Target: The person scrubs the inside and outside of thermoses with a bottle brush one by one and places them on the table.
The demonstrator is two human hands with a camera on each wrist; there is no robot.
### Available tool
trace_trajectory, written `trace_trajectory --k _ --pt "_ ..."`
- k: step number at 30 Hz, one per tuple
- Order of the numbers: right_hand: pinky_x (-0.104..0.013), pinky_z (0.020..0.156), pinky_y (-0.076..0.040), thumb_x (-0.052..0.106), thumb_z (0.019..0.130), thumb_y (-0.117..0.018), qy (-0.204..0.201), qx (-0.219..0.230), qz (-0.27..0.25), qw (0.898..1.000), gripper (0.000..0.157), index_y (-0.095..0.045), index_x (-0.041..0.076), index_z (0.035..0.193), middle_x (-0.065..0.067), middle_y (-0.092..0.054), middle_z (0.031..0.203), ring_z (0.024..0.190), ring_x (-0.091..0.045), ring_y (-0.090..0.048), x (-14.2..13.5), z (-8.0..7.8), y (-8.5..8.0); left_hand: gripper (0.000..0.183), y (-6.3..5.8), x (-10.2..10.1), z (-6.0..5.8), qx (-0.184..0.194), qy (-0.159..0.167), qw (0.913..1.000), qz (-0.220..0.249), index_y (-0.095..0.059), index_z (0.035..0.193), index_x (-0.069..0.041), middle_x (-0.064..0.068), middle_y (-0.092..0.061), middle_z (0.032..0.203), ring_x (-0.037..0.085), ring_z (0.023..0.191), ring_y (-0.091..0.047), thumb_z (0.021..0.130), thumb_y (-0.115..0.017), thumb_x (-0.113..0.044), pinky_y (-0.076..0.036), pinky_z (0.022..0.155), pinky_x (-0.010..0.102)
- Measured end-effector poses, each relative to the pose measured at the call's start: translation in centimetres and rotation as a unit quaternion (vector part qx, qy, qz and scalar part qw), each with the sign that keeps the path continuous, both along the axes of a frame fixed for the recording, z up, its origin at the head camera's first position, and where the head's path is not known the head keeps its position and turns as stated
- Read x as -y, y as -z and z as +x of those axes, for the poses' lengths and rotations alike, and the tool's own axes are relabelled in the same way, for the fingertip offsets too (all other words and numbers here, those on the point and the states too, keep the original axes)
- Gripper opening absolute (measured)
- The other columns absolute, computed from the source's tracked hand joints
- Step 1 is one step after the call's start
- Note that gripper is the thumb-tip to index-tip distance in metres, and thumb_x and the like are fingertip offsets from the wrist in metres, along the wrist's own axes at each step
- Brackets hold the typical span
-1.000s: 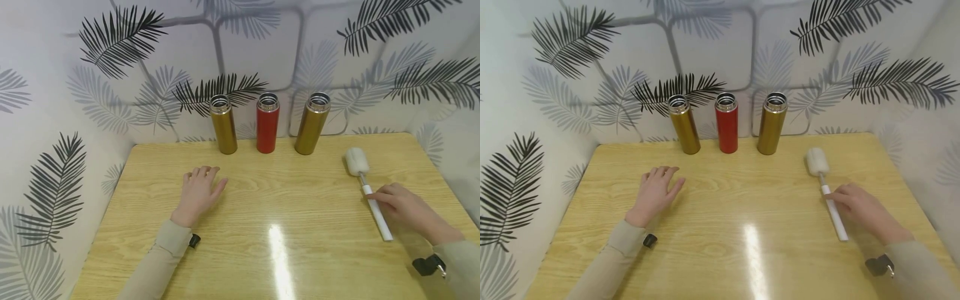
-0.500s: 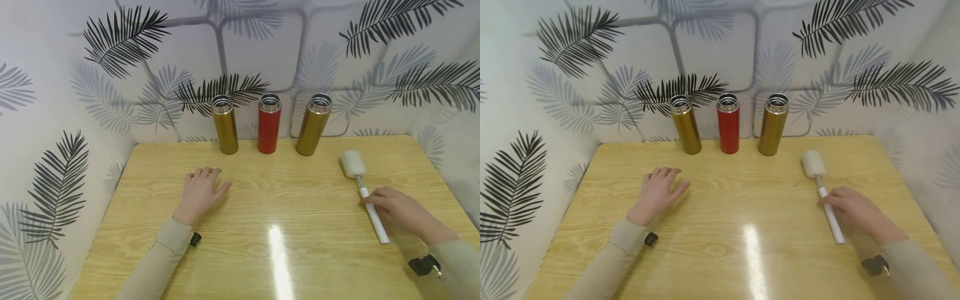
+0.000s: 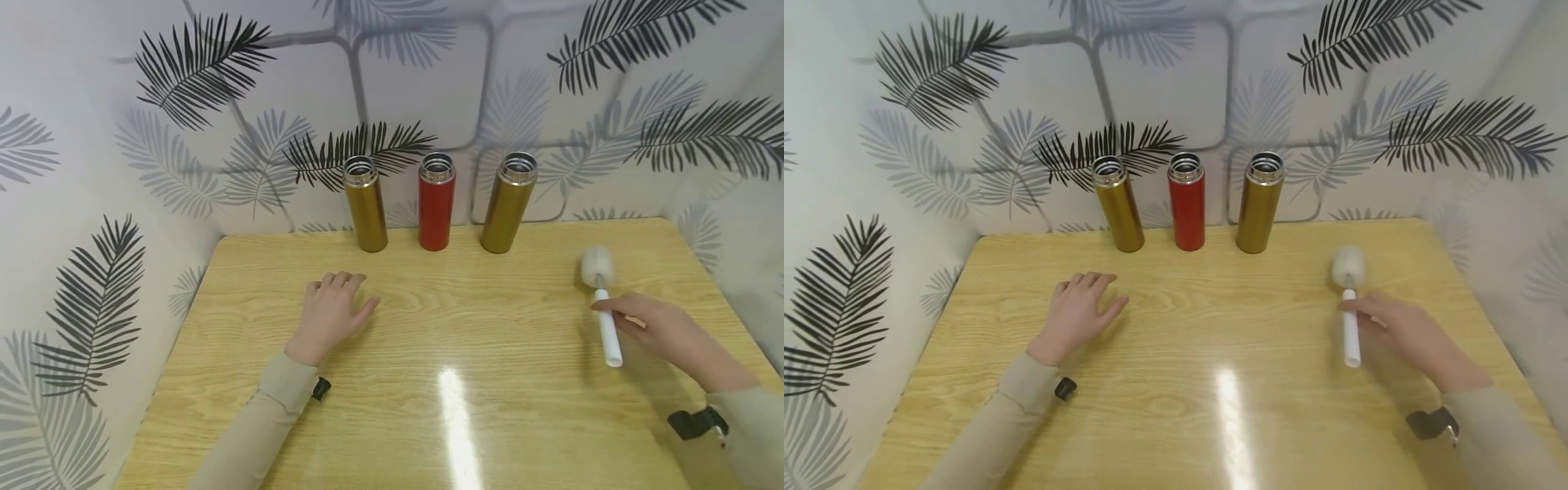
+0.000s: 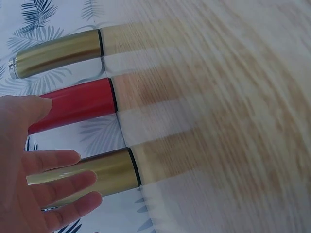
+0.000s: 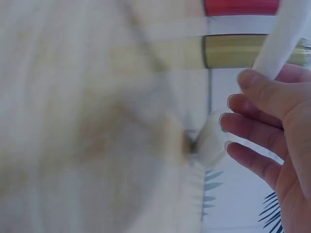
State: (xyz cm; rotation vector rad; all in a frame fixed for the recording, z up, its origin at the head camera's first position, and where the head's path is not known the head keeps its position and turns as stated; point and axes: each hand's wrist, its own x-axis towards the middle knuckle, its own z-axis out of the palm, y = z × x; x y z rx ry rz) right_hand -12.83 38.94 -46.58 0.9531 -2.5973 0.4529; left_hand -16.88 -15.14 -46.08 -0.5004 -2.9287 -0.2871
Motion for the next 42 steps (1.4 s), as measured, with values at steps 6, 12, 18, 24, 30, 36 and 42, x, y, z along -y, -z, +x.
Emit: trace_trajectory --k 6,12,18,24,30,36,42 --pt "-0.008 0.078 -0.045 -0.018 0.079 -0.078 0.060 0.052 -0.075 0.994 0.052 -0.073 0.009 0.124 0.023 -0.068 0.114 0.097 0.014 -0.057 0.2 -0.1 -2.5 0.053 -0.2 -0.1 -0.2 -0.018 0.010 0.9998 -0.003 -0.065 0.137 -0.013 0.012 -0.068 0.131 0.036 0.119 -0.062 0.102 -0.059 -0.053 -0.049 0.094 0.056" --pt "-0.001 0.083 -0.046 -0.012 0.089 -0.074 0.069 0.077 -0.179 0.978 0.039 -0.073 0.002 0.125 0.037 -0.062 0.116 0.098 0.022 -0.059 1.3 -0.6 -4.4 0.052 -0.6 0.0 -0.5 -0.011 0.013 0.9999 0.002 -0.065 0.137 -0.013 0.012 -0.068 0.133 0.037 0.120 -0.060 0.103 -0.059 -0.051 -0.048 0.094 0.056" --pt "-0.003 0.075 -0.049 -0.015 0.089 -0.072 0.096 0.113 -0.241 0.959 0.037 -0.073 0.000 0.123 0.031 -0.069 0.107 0.086 0.014 -0.067 2.4 -1.6 -5.0 0.051 -0.8 0.3 -0.8 -0.011 0.005 0.9999 0.009 -0.066 0.136 -0.013 0.012 -0.067 0.133 0.036 0.120 -0.060 0.103 -0.059 -0.051 -0.048 0.094 0.055" --pt "-0.006 0.076 -0.051 -0.020 0.089 -0.069 0.074 0.117 -0.291 0.947 0.034 -0.075 -0.004 0.118 0.023 -0.073 0.113 0.083 0.006 -0.069 3.4 -1.7 -6.0 0.049 -0.7 0.3 -1.3 -0.022 0.004 0.9986 0.047 -0.066 0.136 -0.011 0.013 -0.068 0.132 0.036 0.117 -0.063 0.103 -0.060 -0.047 -0.051 0.091 0.056" --pt "-0.004 0.080 -0.046 -0.015 0.086 -0.075 0.098 0.085 -0.295 0.946 0.028 -0.077 -0.002 0.111 0.027 -0.071 0.115 0.090 0.008 -0.066 3.9 -1.8 -6.6 0.048 -1.2 0.7 -3.3 -0.038 -0.005 0.9952 0.090 -0.065 0.136 -0.009 0.014 -0.069 0.131 0.037 0.117 -0.064 0.104 -0.060 -0.044 -0.052 0.089 0.059" --pt "-0.007 0.090 -0.046 -0.020 0.084 -0.074 0.070 0.059 -0.298 0.950 0.031 -0.076 -0.003 0.110 0.020 -0.071 0.116 0.109 0.005 -0.063 4.8 -2.1 -7.1 0.050 -2.3 1.2 -5.2 -0.042 -0.008 0.9862 0.160 -0.063 0.136 -0.003 0.019 -0.068 0.128 0.040 0.117 -0.064 0.103 -0.062 -0.041 -0.052 0.093 0.060" --pt "-0.009 0.095 -0.045 -0.017 0.089 -0.071 0.064 0.075 -0.327 0.940 0.028 -0.072 -0.005 0.114 0.012 -0.073 0.118 0.118 0.000 -0.062 5.7 -2.2 -7.8 0.056 -3.1 1.5 -6.9 -0.032 -0.027 0.9760 0.213 -0.058 0.141 -0.001 0.020 -0.065 0.132 0.037 0.119 -0.061 0.103 -0.063 -0.042 -0.052 0.098 0.053"
